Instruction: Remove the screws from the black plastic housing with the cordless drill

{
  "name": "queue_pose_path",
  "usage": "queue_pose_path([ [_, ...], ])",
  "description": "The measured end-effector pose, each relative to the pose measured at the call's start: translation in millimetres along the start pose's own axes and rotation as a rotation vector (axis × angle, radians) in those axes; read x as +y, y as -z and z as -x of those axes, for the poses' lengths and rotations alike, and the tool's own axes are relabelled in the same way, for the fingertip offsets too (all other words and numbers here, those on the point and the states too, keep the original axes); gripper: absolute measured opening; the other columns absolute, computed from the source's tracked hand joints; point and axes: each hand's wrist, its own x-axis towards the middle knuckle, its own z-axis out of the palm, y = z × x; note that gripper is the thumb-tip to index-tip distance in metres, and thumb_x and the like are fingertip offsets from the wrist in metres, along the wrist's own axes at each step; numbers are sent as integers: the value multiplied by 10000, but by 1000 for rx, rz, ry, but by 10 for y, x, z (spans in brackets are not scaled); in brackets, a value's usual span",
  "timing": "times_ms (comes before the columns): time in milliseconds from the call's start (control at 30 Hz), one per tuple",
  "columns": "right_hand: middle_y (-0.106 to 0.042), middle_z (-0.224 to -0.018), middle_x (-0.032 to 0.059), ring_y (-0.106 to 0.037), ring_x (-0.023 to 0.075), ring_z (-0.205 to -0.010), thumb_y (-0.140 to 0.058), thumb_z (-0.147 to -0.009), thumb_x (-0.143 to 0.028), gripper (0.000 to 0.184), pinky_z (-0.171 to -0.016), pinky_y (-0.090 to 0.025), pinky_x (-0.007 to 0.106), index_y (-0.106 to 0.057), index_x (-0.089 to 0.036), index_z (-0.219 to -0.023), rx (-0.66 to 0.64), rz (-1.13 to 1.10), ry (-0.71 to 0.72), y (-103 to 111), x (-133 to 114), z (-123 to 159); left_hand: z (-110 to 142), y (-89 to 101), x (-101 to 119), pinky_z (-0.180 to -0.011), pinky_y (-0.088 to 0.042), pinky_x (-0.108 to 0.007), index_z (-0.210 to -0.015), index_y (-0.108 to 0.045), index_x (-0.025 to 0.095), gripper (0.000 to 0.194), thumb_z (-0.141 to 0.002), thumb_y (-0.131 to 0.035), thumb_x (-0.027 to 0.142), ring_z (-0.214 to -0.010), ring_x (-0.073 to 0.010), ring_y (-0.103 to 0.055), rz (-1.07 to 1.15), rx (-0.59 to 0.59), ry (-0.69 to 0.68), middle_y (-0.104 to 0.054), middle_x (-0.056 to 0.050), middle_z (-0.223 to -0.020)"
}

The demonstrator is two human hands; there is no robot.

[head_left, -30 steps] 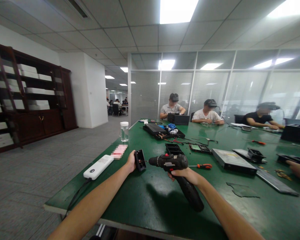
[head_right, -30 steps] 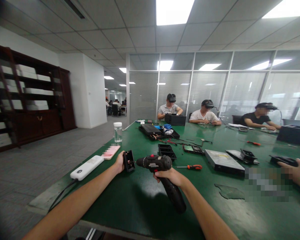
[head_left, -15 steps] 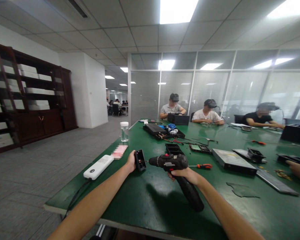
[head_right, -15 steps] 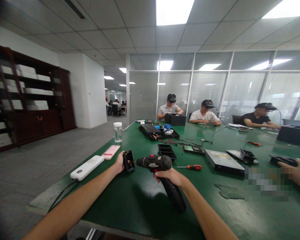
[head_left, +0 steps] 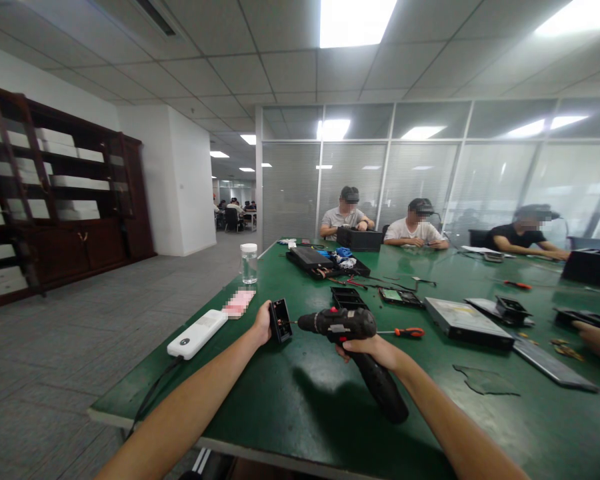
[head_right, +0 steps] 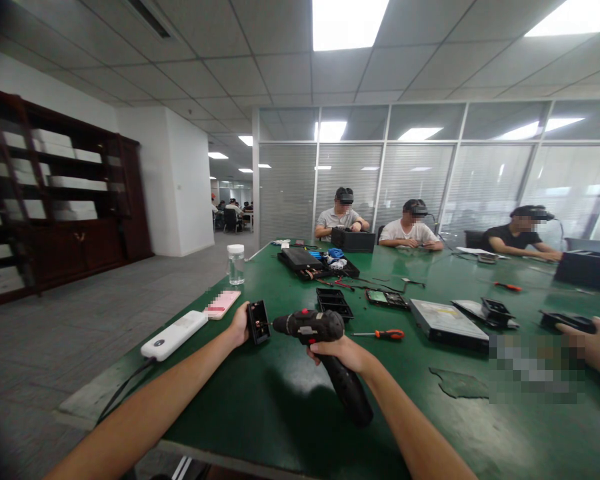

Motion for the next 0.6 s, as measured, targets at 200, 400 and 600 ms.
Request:
queue_pose_path([
  [200,-498,-692,52,-465,124,-631,-514,-654,-292,299,-624,-390,295,-505,-77,-862,17,-8,-12,-2,16,-8,15,-11,8,-428,-385,-273,-594,-473,149,312,-677,-337,417,-375,-124,-440,5,38,17,-472,-17,-481],
  [400,-504,-708,57,-470,124,-624,-508,-659,-291,335,-632,-387,297,-485,-81,-919,3,-1,-14,25,38,-17,-4,5,-5,-432,-389,-272,-579,-462,153,320,-672,-338,432,-379,-121,-441,-7,18,-5,-466,-16,-479],
  [600,-497,-703,53,-468,121,-621,-495,-674,-275,309,-637,-386,301,-485,-77,-911,-9,-1,-12,35,51,-13,-17,13,-10,-435,-393,-285,-578,-453,158,315,-663,-341,441,-385,-129,-445,-14,16,-12,-469,-19,-484],
])
